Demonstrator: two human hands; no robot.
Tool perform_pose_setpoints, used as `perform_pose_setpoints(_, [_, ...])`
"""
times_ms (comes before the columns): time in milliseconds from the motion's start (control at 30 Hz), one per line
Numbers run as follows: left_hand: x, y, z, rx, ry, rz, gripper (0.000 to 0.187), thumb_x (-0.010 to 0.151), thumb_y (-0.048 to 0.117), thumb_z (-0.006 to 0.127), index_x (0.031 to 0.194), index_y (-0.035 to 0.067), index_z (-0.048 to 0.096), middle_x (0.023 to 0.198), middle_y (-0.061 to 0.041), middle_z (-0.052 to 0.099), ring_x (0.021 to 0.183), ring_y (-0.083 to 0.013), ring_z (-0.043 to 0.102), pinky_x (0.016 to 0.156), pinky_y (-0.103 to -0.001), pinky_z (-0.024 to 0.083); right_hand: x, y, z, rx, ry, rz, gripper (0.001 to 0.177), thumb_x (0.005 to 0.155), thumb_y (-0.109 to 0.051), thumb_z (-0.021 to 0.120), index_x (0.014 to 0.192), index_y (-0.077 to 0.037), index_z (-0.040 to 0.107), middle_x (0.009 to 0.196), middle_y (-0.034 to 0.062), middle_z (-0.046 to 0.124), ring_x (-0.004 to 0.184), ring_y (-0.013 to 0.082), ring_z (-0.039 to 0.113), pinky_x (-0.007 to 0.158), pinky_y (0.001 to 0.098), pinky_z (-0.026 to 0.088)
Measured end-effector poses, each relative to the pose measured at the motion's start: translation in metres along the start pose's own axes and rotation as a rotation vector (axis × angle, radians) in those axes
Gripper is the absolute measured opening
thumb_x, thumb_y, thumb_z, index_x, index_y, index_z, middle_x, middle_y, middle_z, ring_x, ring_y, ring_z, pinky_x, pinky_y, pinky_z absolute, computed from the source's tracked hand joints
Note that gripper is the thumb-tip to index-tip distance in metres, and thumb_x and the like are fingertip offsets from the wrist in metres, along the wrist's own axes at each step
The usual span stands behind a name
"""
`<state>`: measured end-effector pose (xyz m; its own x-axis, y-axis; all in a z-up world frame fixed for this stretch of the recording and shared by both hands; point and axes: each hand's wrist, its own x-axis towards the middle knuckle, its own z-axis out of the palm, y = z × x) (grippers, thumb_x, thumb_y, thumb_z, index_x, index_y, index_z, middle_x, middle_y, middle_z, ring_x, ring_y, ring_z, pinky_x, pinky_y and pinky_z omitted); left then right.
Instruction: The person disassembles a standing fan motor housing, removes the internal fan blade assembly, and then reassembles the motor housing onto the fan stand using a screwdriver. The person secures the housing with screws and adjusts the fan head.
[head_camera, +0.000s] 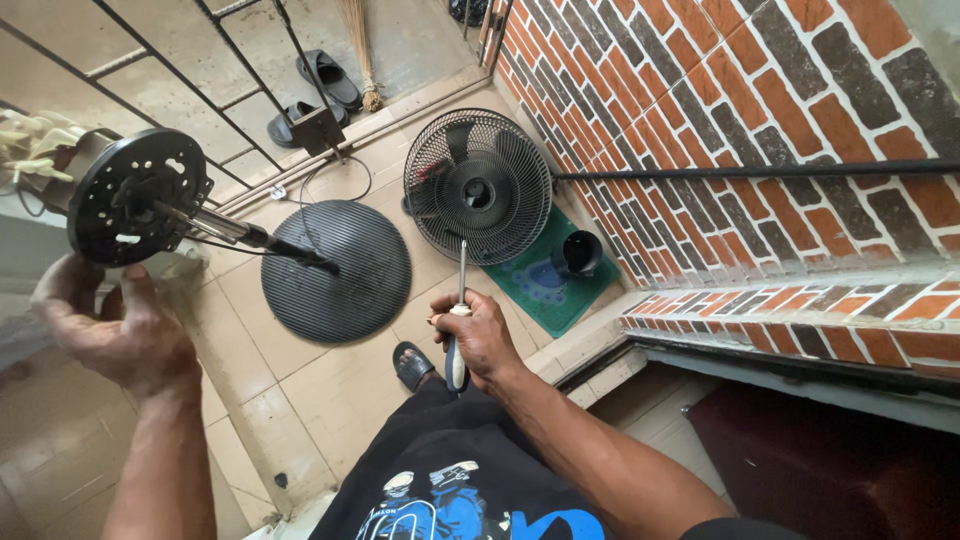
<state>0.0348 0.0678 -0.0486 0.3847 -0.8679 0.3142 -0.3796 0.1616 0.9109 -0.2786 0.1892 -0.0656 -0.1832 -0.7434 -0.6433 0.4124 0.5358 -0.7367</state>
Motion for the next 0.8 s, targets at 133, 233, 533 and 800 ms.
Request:
perform_pose_setpoints(133, [-0.037, -0.01, 0.017, -0.128, 0.086, -0.247, 0.033, 0.109, 0.006, 0.072, 0.132, 0.008, 0.048, 0.122, -0.005, 0.053, 0.114, -0.0145, 0.055, 0.103, -0.027, 0.053, -0.005, -0.002, -0.002, -0.001, 0.02, -0.039, 0.022, 0.083, 0.003, 0.067, 0.105, 0.003, 0.066, 0.087, 0.0102, 0.07, 0.067, 0.0131, 0.065, 0.06, 0.0269, 0.053])
perform_pose_setpoints(233, [-0.09, -0.009, 0.044, -0.314, -0.141, -0.66, 0.029, 0.1, 0.011, 0.069, 0.123, 0.003, 0.054, 0.109, -0.005, 0.063, 0.095, -0.0143, 0.062, 0.085, -0.03, 0.054, -0.005, -0.003, -0.003, -0.032, 0.023, -0.066, 0.023, 0.081, 0.003, 0.068, 0.105, 0.003, 0.066, 0.088, 0.0096, 0.071, 0.068, 0.0128, 0.066, 0.06, 0.0267, 0.053])
perform_pose_setpoints(533, [-0.185, 0.02, 0.118, -0.745, -0.546, -1.306, 0.036, 0.106, 0.03, 0.047, 0.117, 0.0, 0.063, 0.101, -0.01, 0.068, 0.09, -0.0188, 0.066, 0.084, -0.034, 0.056, 0.012, -0.012, -0.012, -0.385, -0.09, -0.185, 0.022, 0.084, -0.007, 0.071, 0.105, 0.0, 0.069, 0.093, 0.0062, 0.074, 0.079, 0.011, 0.07, 0.07, 0.026, 0.057])
perform_pose_setpoints(800, [-0.201, 0.015, 0.185, -0.535, -0.595, -1.378, 0.025, 0.104, 0.01, 0.047, 0.118, -0.004, 0.063, 0.1, -0.011, 0.072, 0.085, -0.0169, 0.069, 0.082, -0.031, 0.059, 0.048, -0.042, -0.058, -0.49, -0.129, -0.044, 0.021, 0.086, -0.012, 0.069, 0.104, -0.002, 0.069, 0.091, 0.0053, 0.072, 0.077, 0.0116, 0.068, 0.07, 0.0267, 0.055])
